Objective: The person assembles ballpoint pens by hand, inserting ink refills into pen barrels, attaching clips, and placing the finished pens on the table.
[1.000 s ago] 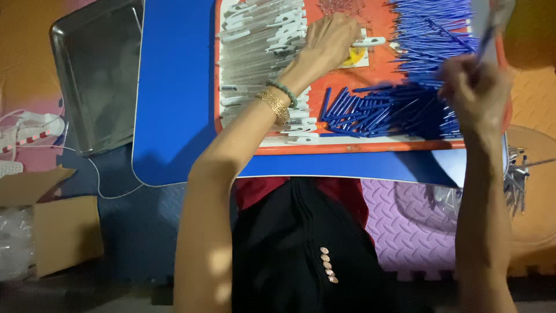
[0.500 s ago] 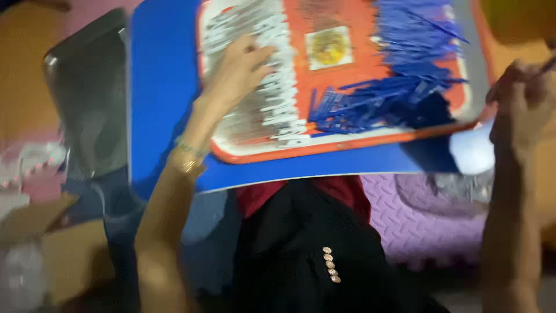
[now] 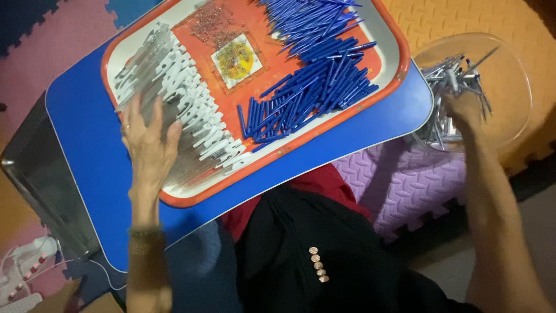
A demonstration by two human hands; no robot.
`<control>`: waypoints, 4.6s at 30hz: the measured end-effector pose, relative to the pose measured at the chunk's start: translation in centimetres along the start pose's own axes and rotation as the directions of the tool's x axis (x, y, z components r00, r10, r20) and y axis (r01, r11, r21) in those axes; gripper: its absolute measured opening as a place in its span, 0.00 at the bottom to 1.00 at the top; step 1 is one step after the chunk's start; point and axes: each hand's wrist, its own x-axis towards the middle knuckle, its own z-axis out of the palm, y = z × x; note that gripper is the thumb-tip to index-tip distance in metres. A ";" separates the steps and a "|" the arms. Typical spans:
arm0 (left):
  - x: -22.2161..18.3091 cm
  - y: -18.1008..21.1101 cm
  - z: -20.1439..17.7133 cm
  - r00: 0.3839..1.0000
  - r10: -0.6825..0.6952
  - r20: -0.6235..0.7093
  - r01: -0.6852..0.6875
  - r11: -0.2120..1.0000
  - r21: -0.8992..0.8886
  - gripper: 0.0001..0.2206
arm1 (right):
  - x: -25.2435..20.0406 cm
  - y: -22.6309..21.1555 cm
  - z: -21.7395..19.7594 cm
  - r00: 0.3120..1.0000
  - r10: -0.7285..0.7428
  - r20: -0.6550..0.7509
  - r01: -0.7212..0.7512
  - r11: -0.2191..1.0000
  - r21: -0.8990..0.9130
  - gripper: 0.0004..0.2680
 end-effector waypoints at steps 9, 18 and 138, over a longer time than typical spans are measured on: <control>-2.9 2.0 -0.7 0.987 -0.079 -0.138 0.058 0.988 -0.146 0.20 | 4.0 1.9 5.0 0.988 -0.011 -0.153 -0.022 0.976 -0.215 0.22; -4.5 0.3 0.4 0.957 -0.133 -0.257 0.074 0.972 -0.225 0.17 | -1.9 -0.7 -0.2 0.997 -0.064 0.044 0.075 0.938 -0.338 0.27; -11.7 7.5 -1.8 0.917 -0.217 0.333 0.124 -0.640 -0.759 0.20 | -40.9 -34.2 14.5 0.407 -0.801 0.439 0.004 0.482 0.876 0.16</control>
